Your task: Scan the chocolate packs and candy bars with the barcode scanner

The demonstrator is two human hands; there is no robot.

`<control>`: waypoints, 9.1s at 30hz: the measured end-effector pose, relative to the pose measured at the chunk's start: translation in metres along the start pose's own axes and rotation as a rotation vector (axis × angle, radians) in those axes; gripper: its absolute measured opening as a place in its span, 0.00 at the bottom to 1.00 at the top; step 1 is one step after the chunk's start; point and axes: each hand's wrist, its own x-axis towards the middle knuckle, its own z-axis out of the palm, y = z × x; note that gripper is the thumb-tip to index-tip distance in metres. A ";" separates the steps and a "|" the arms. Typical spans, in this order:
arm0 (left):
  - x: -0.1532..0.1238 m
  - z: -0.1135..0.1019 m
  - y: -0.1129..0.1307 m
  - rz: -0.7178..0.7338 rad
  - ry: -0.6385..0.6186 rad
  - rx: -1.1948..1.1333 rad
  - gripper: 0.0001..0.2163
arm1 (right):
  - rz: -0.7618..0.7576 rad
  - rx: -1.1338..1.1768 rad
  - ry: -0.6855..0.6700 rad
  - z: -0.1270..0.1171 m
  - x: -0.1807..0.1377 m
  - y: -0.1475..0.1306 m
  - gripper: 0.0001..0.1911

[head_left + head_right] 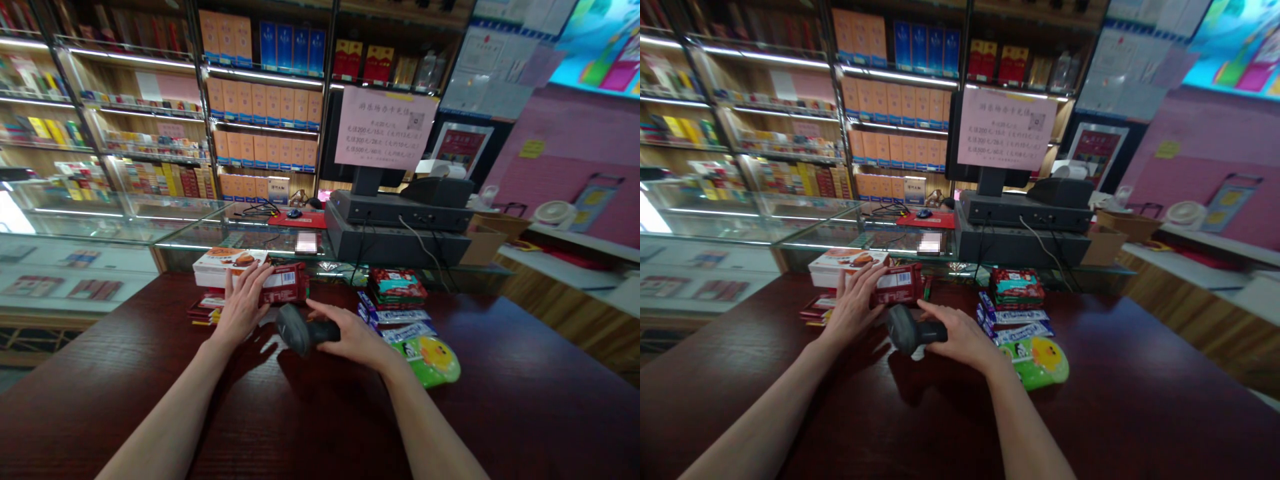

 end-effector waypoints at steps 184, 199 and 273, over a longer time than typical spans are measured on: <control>0.005 0.017 0.010 0.001 0.080 -0.128 0.27 | 0.151 -0.210 0.538 0.030 0.035 0.027 0.34; 0.005 0.026 0.019 -0.126 -0.010 0.025 0.25 | 0.324 -0.307 0.337 0.031 0.071 0.038 0.32; 0.002 0.019 0.023 -0.184 -0.101 0.125 0.19 | 0.469 -0.296 0.221 0.040 0.086 0.043 0.28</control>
